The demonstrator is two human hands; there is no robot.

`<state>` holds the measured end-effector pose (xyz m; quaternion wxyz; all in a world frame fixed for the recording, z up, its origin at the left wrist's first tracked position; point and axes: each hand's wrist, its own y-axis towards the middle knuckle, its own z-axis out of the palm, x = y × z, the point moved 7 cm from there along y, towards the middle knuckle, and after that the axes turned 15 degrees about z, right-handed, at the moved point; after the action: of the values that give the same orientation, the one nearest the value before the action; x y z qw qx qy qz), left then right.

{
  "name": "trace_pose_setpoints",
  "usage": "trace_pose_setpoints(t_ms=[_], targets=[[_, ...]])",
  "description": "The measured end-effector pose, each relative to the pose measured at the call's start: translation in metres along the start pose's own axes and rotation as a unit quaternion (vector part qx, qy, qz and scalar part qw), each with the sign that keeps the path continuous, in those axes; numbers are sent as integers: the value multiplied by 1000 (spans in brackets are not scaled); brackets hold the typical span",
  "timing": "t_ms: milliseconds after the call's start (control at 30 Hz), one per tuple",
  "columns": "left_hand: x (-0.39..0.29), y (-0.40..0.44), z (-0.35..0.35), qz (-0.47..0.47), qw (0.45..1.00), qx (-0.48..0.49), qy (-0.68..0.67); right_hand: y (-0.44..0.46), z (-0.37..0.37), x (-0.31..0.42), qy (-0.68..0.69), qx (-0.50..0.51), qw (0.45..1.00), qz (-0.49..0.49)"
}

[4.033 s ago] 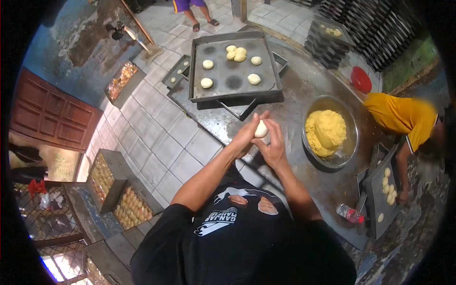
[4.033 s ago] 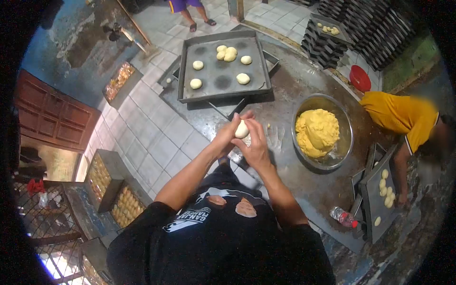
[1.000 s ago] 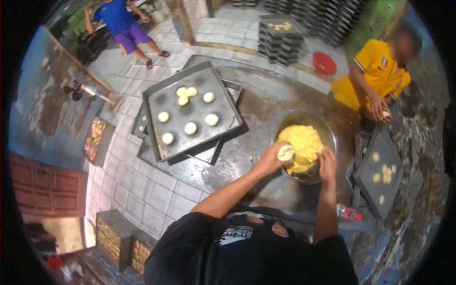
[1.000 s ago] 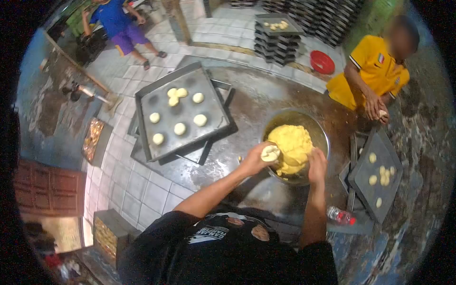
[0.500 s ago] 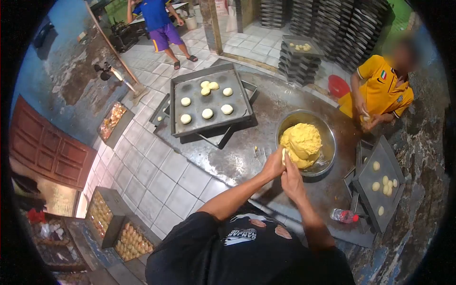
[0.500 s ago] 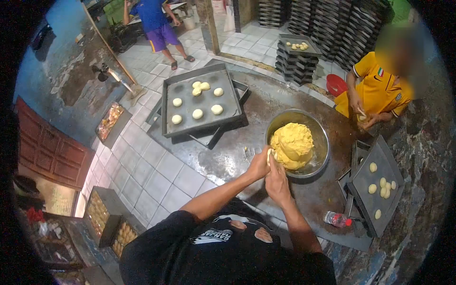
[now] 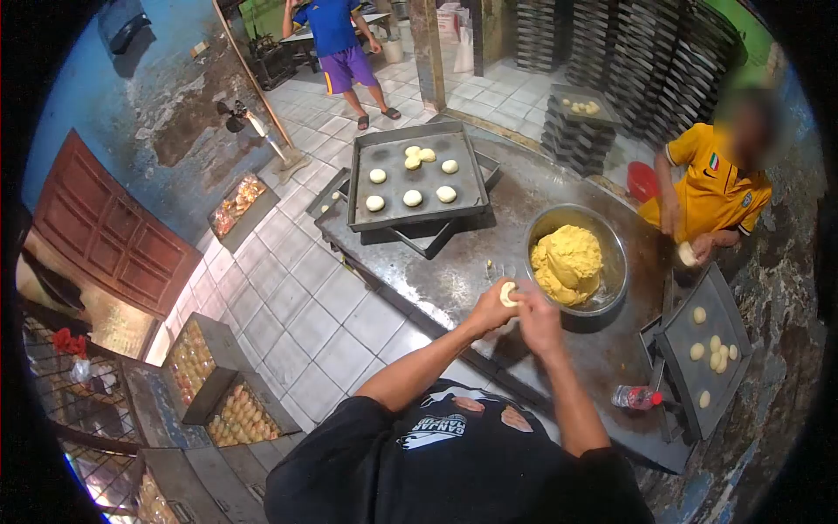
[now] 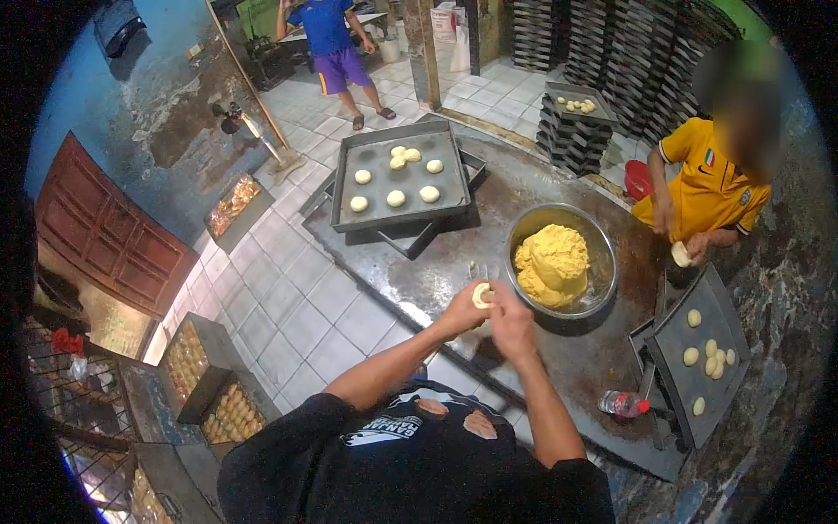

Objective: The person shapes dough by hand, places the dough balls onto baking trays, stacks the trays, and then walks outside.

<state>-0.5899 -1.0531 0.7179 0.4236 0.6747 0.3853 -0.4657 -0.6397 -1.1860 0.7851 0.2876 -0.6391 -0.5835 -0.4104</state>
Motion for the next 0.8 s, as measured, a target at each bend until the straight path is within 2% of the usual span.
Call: trace_pose_setpoints(t_ms=[33, 67, 100, 167, 200, 233, 300, 333, 367, 433, 467, 500, 533, 567, 600, 633, 700, 733, 767, 800], targets=[[1, -3, -1, -61, 992, 21, -109, 6, 1, -2, 137, 29, 987, 75], [-3, -5, -3, -91, 981, 2, -171, 5, -12, 3, 139, -32, 986, 90], [-19, -6, -7, -90, 981, -2, -169, 4, -8, 7, 140, -28, 986, 87], [-45, -11, -8, -127, 937, 7, -326, -4, 5, 23, 19, -14, 1000, 8], [-31, -6, -9, -85, 956, -15, -280, -4, 14, 17, 37, -48, 998, -10], [-23, -6, -11, -86, 956, -18, -279, -1, 17, 17, 38, -46, 998, -10], [-21, -8, -28, -47, 974, -84, -206, 7, 28, -5, 100, 7, 986, 132], [-33, -9, -32, -27, 981, -86, -172, 9, 44, -20, 282, 48, 938, 194], [-32, -8, -37, -29, 981, -86, -172, 11, 47, -25, 283, 48, 938, 195], [-35, -5, -38, 3, 998, 21, -52, 15, 57, -35, 532, 111, 795, 270], [-34, -10, -39, 1, 998, 21, -53, 17, 56, -37, 541, 157, 774, 289], [-48, -14, -40, 59, 998, 20, -22, 19, 51, -35, 540, 158, 774, 291], [-56, -14, -44, 89, 996, 20, -7, 23, 44, -26, 416, 183, 860, 233], [-64, -15, -48, 118, 993, 19, 9, 26, 40, -16, 280, 203, 923, 168], [-68, -12, -45, 135, 987, 85, 37, 21, 33, 12, 171, 194, 957, 131], [-70, -12, -41, 150, 975, 151, 64, 17, 30, 28, 171, 195, 956, 133], [-67, -13, -45, 165, 971, 159, 62, 8, 25, 65, 33, 168, 984, -46], [-49, -13, -49, 59, 983, 164, 52, 19, 34, 43, 185, 194, 963, 20], [-32, -16, -53, -48, 984, 166, 41, 22, 34, 37, 185, 194, 963, 21], [-23, -14, -58, -65, 984, 154, 66, 25, 28, 35, 218, 157, 963, 30]])
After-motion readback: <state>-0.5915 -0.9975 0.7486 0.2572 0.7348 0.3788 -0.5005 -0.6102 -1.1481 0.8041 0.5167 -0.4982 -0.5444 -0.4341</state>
